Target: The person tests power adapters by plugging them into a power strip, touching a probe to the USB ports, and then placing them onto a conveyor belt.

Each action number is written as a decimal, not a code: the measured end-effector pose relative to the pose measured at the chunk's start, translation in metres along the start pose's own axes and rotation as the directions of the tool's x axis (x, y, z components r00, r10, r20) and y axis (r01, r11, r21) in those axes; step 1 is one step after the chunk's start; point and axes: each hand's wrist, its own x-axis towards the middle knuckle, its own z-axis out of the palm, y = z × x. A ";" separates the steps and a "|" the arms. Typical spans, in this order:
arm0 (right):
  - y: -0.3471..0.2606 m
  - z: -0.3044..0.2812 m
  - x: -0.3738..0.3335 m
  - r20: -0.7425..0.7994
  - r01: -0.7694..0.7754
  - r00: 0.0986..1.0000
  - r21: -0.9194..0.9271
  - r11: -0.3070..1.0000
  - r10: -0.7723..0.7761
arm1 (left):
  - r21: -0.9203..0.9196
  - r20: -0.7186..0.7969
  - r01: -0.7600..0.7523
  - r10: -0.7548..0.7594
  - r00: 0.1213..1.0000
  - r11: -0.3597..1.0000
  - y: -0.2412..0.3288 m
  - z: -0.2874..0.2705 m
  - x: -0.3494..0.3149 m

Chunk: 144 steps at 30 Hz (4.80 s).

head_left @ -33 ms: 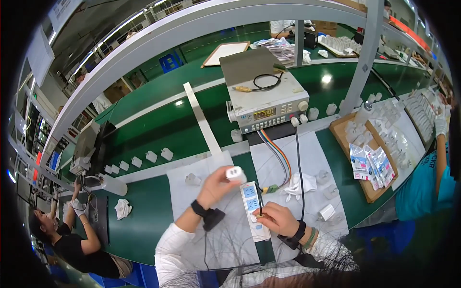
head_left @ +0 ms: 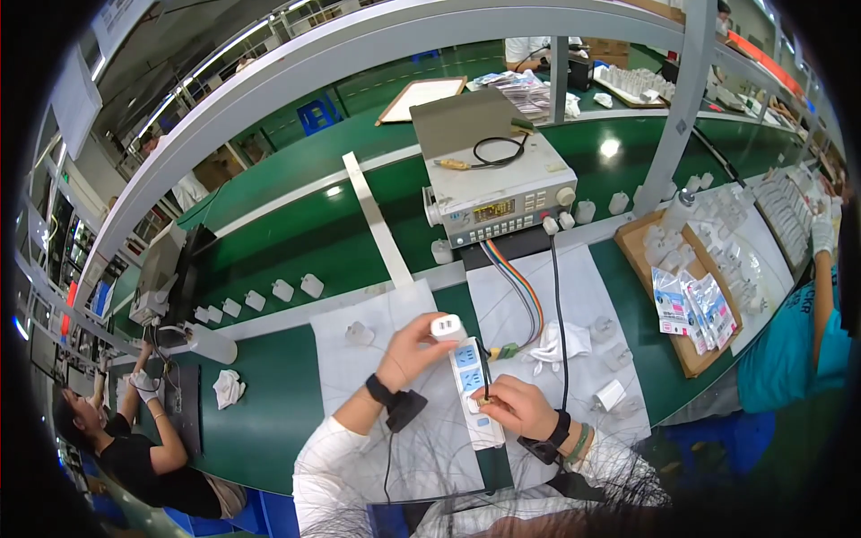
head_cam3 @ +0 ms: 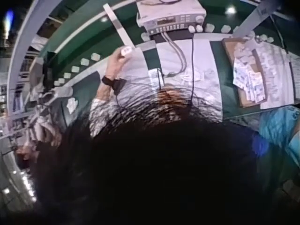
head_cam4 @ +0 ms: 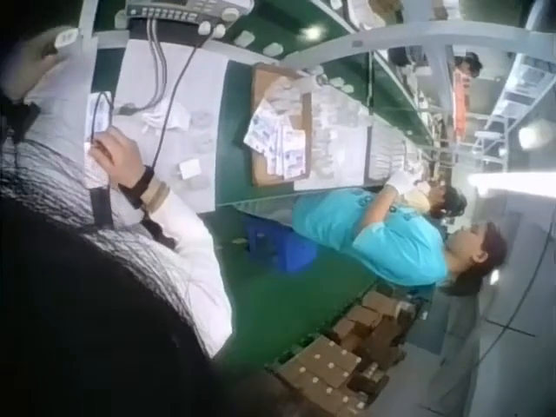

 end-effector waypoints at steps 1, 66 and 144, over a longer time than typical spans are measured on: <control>0.000 0.002 0.000 0.005 0.001 1.000 0.001 1.000 -0.001 | -0.003 0.005 0.037 -0.037 0.999 0.999 -0.001 0.009 -0.003; 0.039 0.004 0.062 -0.218 0.052 0.974 -0.036 0.998 -0.058 | 0.878 -0.419 0.214 -0.467 0.779 -0.429 -0.074 -0.138 0.143; 0.005 0.001 -0.009 -0.001 -0.079 0.997 0.077 0.994 0.079 | 0.957 -0.190 0.105 -0.310 0.932 -0.271 -0.033 -0.102 0.156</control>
